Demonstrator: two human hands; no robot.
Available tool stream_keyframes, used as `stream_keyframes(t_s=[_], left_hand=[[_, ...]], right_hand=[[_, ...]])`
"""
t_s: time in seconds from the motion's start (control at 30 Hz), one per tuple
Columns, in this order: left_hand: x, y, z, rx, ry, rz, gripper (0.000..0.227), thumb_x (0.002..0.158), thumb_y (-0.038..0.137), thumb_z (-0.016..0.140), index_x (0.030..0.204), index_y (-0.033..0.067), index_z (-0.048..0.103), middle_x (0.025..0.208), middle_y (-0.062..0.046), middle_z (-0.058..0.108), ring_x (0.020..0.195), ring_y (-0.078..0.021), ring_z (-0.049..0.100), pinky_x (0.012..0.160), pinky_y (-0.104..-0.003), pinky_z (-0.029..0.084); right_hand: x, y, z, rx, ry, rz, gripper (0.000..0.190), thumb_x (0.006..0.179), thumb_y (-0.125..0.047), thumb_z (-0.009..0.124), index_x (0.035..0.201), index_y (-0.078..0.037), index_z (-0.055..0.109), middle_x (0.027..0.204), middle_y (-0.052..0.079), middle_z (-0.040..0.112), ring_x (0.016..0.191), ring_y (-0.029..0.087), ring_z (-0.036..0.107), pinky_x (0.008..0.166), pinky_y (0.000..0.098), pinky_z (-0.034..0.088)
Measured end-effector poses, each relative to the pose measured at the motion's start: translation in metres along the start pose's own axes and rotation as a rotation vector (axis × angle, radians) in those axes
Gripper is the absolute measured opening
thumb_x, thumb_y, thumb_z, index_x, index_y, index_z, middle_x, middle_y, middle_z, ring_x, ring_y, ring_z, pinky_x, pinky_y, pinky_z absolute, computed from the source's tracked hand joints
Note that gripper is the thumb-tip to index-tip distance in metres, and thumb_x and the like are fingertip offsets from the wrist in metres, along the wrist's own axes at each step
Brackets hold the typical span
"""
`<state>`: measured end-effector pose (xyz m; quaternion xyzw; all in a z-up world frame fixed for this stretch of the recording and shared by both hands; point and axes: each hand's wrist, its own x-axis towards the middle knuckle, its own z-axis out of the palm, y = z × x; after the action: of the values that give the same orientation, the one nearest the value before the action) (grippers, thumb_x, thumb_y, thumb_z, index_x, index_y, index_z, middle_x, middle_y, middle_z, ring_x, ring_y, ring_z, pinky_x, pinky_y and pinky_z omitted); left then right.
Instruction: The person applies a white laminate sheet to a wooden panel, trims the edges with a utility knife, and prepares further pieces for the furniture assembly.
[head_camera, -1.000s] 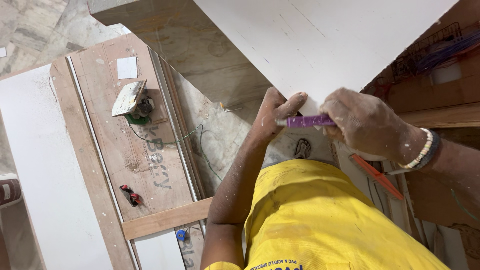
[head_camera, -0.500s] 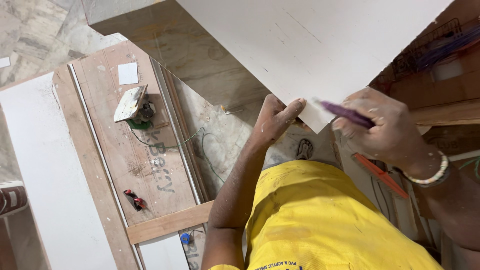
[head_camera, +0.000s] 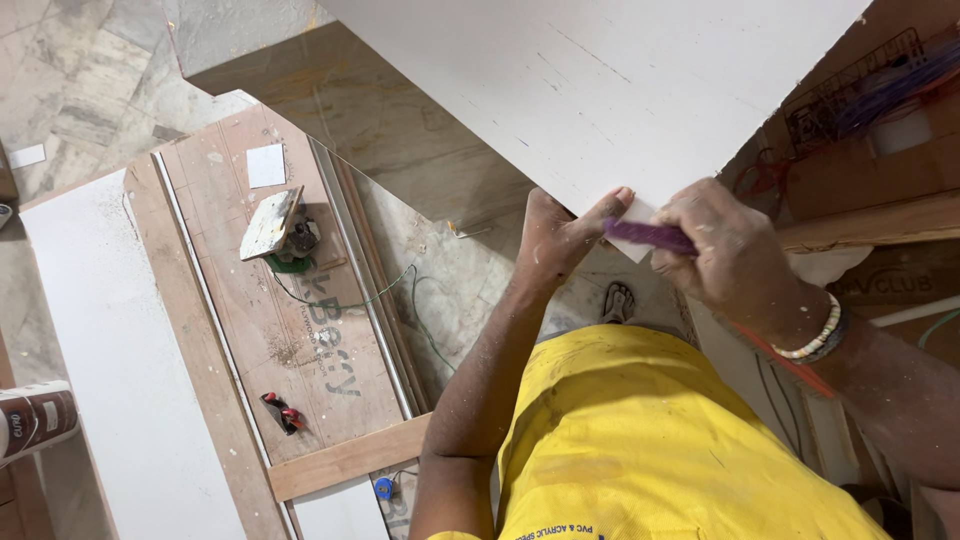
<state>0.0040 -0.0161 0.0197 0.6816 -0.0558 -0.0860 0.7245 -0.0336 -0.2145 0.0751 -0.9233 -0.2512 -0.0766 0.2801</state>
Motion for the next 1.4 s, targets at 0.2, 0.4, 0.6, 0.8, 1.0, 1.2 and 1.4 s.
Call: stream_keyframes(t_s=[0.2, 0.4, 0.6, 0.8, 1.0, 1.2, 1.4], left_hand=[[0.002, 0.004, 0.003, -0.131, -0.006, 0.038, 0.028, 0.094, 0.019, 0.074, 0.104, -0.0077, 0.071, 0.079, -0.019, 0.076, 0.064, -0.0182, 0.076, 0.05, -0.03, 0.063], [0.001, -0.001, 0.003, -0.118, 0.015, 0.038, 0.03, 0.094, 0.018, 0.074, 0.103, -0.01, 0.071, 0.08, -0.021, 0.076, 0.066, -0.0209, 0.077, 0.049, -0.03, 0.064], [-0.004, -0.006, -0.001, -0.058, 0.055, -0.022, 0.03, 0.091, 0.017, 0.075, 0.102, -0.01, 0.07, 0.079, -0.021, 0.075, 0.064, -0.021, 0.077, 0.048, -0.03, 0.064], [-0.003, -0.02, -0.012, 0.045, 0.086, -0.045, 0.029, 0.092, 0.019, 0.075, 0.1, -0.008, 0.073, 0.078, -0.017, 0.076, 0.064, -0.019, 0.077, 0.051, -0.03, 0.067], [-0.017, -0.023, -0.024, 0.04, 0.085, -0.014, 0.027, 0.092, 0.018, 0.076, 0.099, -0.0079, 0.074, 0.076, -0.015, 0.076, 0.062, -0.016, 0.074, 0.049, -0.027, 0.061], [-0.02, -0.017, -0.017, -0.013, 0.098, -0.028, 0.027, 0.09, 0.018, 0.075, 0.097, -0.0081, 0.072, 0.075, -0.015, 0.075, 0.06, -0.0168, 0.073, 0.046, -0.028, 0.06], [-0.02, -0.046, -0.026, -0.175, 0.15, -0.003, 0.032, 0.092, 0.023, 0.076, 0.104, -0.0068, 0.071, 0.087, -0.015, 0.076, 0.077, -0.0192, 0.075, 0.068, -0.031, 0.064]], right_hand=[[-0.005, 0.02, -0.008, 0.172, 0.154, 0.062, 0.036, 0.11, -0.035, 0.056, 0.086, -0.009, 0.05, 0.081, 0.001, 0.047, 0.061, 0.008, 0.042, 0.05, 0.0268, 0.038], [-0.002, 0.025, -0.022, 0.459, 0.221, 0.22, 0.025, 0.109, -0.024, 0.057, 0.091, -0.008, 0.055, 0.08, -0.002, 0.049, 0.059, 0.006, 0.042, 0.049, 0.025, 0.038], [0.006, 0.042, -0.036, 1.118, 0.225, 0.347, 0.026, 0.111, -0.023, 0.059, 0.088, -0.012, 0.059, 0.071, -0.005, 0.052, 0.056, 0.003, 0.042, 0.055, 0.021, 0.039], [0.012, 0.074, -0.07, 1.333, 0.388, 0.482, 0.026, 0.112, -0.025, 0.062, 0.092, -0.01, 0.062, 0.079, -0.003, 0.057, 0.063, 0.005, 0.047, 0.062, 0.0213, 0.042], [0.01, 0.077, -0.091, 1.013, 0.509, 0.379, 0.025, 0.105, -0.031, 0.064, 0.099, -0.007, 0.064, 0.092, 0.002, 0.061, 0.073, 0.01, 0.057, 0.066, 0.0258, 0.051], [0.013, 0.033, -0.042, 0.2, 0.226, 0.0, 0.034, 0.099, -0.037, 0.067, 0.106, -0.004, 0.067, 0.105, 0.006, 0.065, 0.084, 0.014, 0.066, 0.07, 0.0302, 0.06], [0.012, 0.02, -0.007, 0.011, 0.255, -0.046, 0.039, 0.097, -0.04, 0.07, 0.099, 0.0, 0.068, 0.104, 0.011, 0.062, 0.083, 0.017, 0.063, 0.065, 0.0292, 0.055]])
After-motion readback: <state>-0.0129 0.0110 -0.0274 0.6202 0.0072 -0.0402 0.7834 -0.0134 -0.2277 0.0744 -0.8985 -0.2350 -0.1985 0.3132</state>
